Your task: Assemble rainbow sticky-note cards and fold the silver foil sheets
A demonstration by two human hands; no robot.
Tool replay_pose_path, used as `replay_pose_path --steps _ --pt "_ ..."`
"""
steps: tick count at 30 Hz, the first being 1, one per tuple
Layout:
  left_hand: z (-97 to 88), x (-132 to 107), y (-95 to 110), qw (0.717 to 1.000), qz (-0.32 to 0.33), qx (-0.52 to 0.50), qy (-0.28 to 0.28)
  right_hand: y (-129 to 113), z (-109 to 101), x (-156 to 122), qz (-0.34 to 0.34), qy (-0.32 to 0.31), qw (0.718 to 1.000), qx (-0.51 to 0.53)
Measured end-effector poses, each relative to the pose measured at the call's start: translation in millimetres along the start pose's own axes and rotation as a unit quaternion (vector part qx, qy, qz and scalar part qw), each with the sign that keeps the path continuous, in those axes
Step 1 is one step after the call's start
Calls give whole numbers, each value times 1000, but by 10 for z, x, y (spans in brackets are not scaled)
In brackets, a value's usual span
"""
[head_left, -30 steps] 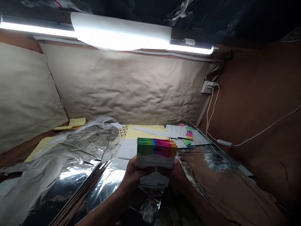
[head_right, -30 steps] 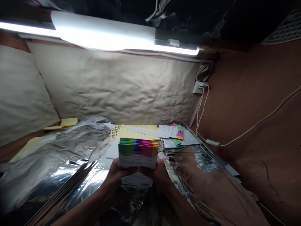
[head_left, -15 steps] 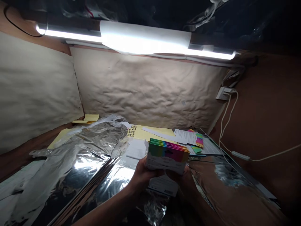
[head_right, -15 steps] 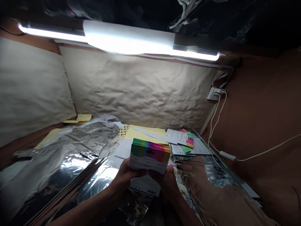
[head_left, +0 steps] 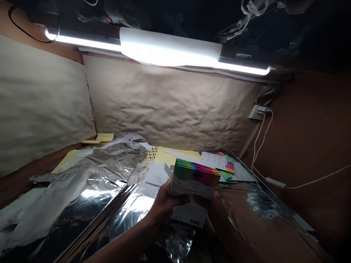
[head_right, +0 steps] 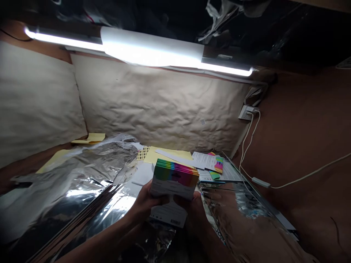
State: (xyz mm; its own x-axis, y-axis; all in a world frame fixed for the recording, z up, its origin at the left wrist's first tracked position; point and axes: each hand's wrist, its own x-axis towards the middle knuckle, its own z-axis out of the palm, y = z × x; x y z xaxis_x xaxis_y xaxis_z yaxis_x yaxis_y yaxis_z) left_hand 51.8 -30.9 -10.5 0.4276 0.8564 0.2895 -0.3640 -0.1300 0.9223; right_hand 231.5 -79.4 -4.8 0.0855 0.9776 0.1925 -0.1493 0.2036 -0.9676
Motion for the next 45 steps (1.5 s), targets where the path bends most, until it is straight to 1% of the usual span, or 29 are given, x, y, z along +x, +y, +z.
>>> replay_pose_path --steps 1,2,3,4,5,6,7,8,9,10,12,15,18,20,21,23,29,35,39,43,45 --pt "-33 23 -11 1000 8 -13 17 -16 -34 9 5 12 1000 21" --pt "-71 45 -22 998 12 -31 49 -29 -73 16 12 28 998 50" --pt "-111 65 -34 994 5 -53 92 -40 -111 19 18 46 995 83" --pt "-150 83 -46 987 -17 -82 140 -48 -145 19 26 61 991 118" --pt "-182 98 -59 975 -57 -114 180 -56 -170 14 37 66 986 148" --pt "-207 108 -71 962 -110 -149 200 -63 -185 5 49 63 982 173" --pt "-222 114 -82 949 -165 -185 196 -71 -188 -6 63 51 978 190" --pt "-229 114 -89 937 -212 -217 171 -78 -182 -18 77 36 976 201" --pt "-229 108 -93 930 -240 -242 135 -83 -169 -29 92 18 974 207" --pt "-225 97 -92 928 -249 -260 99 -86 -152 -39 105 4 972 209" --pt "-212 64 -77 933 -230 -273 49 -77 -125 -47 124 -8 970 208" --pt "-190 15 -11 948 -201 -247 15 -33 -125 -34 143 11 967 211" --pt "-154 -12 86 954 -198 -217 -58 5 -152 -14 150 21 966 210" --pt "-133 -16 130 953 -202 -199 -105 8 -158 -11 149 11 968 203" --pt "-129 -14 136 954 -202 -188 -119 5 -156 -13 148 3 969 198" --pt "-134 -6 110 960 -194 -160 -121 -8 -145 -20 148 -12 970 191" --pt "-169 27 -44 985 -140 -75 -69 -36 -94 -35 144 -22 972 184" --pt "-136 18 -34 991 -135 -11 -23 -19 -28 -51 120 -16 979 167" --pt "-141 22 -29 992 -125 19 -20 5 -20 -56 116 -24 982 149" --pt "-129 17 13 991 -127 42 -25 -14 15 -68 108 -5 985 136" --pt "-112 6 44 990 -131 42 -25 -30 47 -76 105 -7 986 129"
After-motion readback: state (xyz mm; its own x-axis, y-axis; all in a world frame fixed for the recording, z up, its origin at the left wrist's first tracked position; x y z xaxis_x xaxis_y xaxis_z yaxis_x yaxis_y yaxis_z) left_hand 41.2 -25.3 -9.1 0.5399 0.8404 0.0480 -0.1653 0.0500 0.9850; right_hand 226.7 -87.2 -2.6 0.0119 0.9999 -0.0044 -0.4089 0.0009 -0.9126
